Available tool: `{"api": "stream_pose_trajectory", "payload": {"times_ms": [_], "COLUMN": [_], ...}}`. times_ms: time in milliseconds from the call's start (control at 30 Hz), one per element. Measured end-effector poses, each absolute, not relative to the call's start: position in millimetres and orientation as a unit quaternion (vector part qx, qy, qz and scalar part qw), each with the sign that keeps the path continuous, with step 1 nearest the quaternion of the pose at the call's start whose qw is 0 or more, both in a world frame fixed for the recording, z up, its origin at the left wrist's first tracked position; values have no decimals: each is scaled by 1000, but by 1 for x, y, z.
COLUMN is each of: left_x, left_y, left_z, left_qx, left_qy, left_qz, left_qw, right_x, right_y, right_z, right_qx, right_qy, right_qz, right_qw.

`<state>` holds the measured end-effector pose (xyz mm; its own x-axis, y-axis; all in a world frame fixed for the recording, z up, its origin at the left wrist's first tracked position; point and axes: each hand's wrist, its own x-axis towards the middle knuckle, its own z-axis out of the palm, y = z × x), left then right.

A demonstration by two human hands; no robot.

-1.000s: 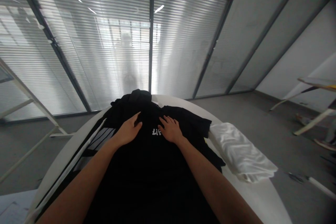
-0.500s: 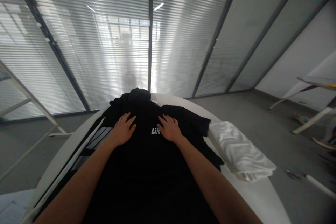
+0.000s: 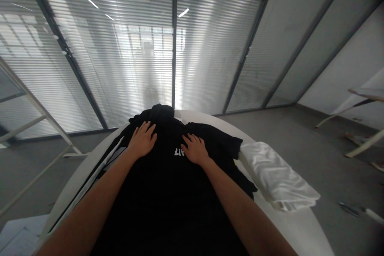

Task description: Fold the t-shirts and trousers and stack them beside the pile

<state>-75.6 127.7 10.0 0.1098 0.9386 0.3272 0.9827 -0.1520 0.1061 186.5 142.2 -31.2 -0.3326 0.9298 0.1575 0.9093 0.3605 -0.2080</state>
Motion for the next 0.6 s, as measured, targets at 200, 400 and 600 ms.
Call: {"api": "stream_pose_trajectory", "payload": {"times_ms": [200, 400, 600], "left_x": [-74, -67, -52], "left_y": [158, 162, 134], "left_z": [-8, -19, -22], "left_qx": [-736, -718, -727], "left_qy": [-666, -676, -657], "left_qz": [-111, -132, -151], "left_qw": [46, 96, 128], "right_x": [188, 186, 184], "right_y": [139, 139, 143], "right_z": [-28, -25, -23], "right_qx": [-562, -570, -573], "right_qy": [-816, -812, -811], "right_qz": [42, 44, 63], "right_qw": [127, 120, 101]}}
